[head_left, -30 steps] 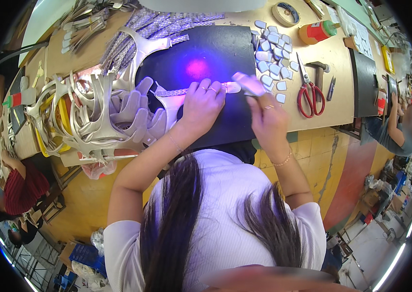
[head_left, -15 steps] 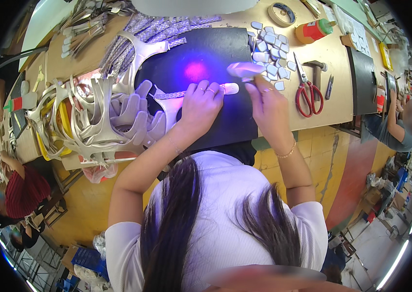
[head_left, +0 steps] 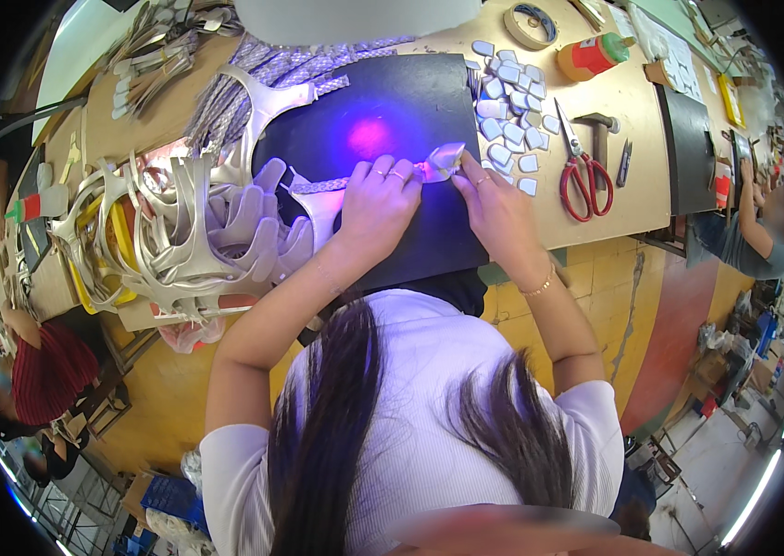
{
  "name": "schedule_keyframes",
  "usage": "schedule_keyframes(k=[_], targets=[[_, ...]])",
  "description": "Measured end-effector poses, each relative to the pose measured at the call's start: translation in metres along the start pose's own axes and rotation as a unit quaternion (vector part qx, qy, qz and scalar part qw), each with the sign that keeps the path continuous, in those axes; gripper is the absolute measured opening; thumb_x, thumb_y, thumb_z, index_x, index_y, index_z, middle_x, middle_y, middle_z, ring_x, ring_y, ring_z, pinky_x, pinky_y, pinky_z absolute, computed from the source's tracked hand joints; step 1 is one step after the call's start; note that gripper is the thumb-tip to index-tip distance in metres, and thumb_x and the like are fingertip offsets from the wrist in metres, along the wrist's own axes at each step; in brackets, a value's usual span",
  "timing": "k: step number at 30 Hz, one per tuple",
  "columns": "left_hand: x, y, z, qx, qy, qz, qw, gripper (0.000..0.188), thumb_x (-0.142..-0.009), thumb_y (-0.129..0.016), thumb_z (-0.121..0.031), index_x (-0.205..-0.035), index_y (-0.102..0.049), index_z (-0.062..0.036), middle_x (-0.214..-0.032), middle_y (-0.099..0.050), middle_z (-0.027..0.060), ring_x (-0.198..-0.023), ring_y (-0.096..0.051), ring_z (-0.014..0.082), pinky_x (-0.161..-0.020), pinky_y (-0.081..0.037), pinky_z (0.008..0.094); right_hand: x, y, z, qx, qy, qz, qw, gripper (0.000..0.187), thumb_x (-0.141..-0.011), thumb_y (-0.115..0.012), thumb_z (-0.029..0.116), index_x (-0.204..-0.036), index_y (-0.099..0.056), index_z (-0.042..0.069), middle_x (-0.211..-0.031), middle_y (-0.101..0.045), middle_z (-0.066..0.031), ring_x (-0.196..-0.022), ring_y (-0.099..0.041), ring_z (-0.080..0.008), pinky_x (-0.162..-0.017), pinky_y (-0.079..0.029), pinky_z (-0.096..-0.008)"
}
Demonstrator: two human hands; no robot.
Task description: The person assembles small white plastic pieces onto a larger white plastic frame. She applies glue to the frame, places the pieces, and uses a hammer to secure them. She also uses scissors to trim excess material from the pieces.
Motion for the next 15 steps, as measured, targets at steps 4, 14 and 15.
schedule_keyframes(k=[4,14,15], targets=[[0.001,0.000,0.002,0.013,0.005,-0.005,1.000,0.019,-0.080,-0.072,-0.016,-0.096,-0.070,-0.0074,-0.088,-0.059,0.0067,-0.089,-0.059,0.0249,-0.074,-0.045,0.0390,0.018,0.004,0.002,-0.067,0.004,-0.067,0.995,0.040,-0.098,-0.060,0.025,-0.136,-0.057,0.014,-0.078,-0.063,-0.0115,-0.061,-0.064,-0.0302,-0.054,-0.051,-0.0407],[-0.015,0.001,0.013,0.121,0.123,0.038,0.984,0.024,-0.081,-0.074,-0.018,-0.101,-0.066,-0.0075,-0.086,-0.059,0.0092,-0.087,-0.058,0.0321,-0.080,-0.046,0.0436,0.045,0.000,-0.023,-0.078,-0.017,-0.063,0.995,0.048,-0.083,-0.075,0.013,-0.130,-0.064,0.014,-0.078,-0.060,-0.0065,-0.067,-0.059,-0.0250,-0.060,-0.050,-0.0368],[-0.018,0.003,0.016,0.137,0.127,0.055,0.981,0.026,-0.081,-0.074,-0.019,-0.103,-0.065,-0.0074,-0.086,-0.060,0.0101,-0.087,-0.059,0.0331,-0.080,-0.046,0.0442,0.047,0.002,-0.026,-0.085,-0.013,-0.076,0.993,0.048,-0.080,-0.077,0.013,-0.127,-0.066,0.014,-0.079,-0.061,-0.0059,-0.069,-0.059,-0.0245,-0.062,-0.050,-0.0363]])
Point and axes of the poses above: each hand's wrist, its own x-axis away from the middle knuckle, its own y-axis out of the back of the hand, z = x × y, the point moved 1 cm from there along -x, towards the middle knuckle
